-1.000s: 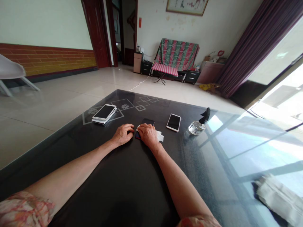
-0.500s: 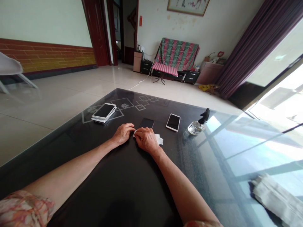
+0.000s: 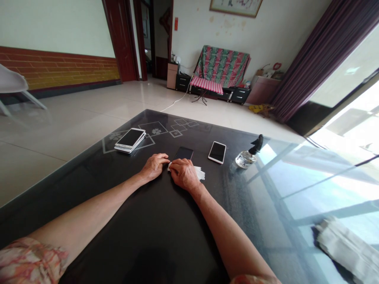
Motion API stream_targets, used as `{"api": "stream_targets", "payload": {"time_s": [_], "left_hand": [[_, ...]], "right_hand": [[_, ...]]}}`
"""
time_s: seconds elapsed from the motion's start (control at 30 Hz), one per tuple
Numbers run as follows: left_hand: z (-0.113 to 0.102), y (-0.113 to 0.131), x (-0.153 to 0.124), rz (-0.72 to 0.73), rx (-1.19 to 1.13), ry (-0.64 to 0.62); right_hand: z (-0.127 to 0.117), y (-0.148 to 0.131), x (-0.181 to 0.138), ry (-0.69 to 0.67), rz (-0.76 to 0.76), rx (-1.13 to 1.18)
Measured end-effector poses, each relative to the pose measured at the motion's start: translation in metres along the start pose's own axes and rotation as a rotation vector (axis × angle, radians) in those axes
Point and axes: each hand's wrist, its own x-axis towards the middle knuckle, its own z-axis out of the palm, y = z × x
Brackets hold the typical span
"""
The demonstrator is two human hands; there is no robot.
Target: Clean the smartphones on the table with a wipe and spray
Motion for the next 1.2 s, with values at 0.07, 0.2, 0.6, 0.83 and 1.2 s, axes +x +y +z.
{"api": "stream_targets", "payload": {"time_s": [0.07,0.2,0.6,0.83,1.2], "left_hand": [[0.0,0.0,0.0,0.003,-0.002,0.0],[0.0,0.0,0.0,-0.002,-0.004,-0.005],[0.0,0.001,0.0,0.002,-0.014,-0.008],[0.0,-0.001,-0.001,0.017,-0.025,-0.001],[-0.002,0.003,0.0,0.009,-0.003,-0.045]], "right_hand": [[0.0,-0.001,-0.001,-0.005,-0.023,-0.005],[0.003,0.006,0.002,0.007,-0.001,0.006],[0.0,0.008,-0.001,0.041,-0.029,0.069],[0.002,0.007,0.003,-0.013,-0.068,0.069],[-0.013,0.015,0.0,-0.032,-0.051,0.135]]}}
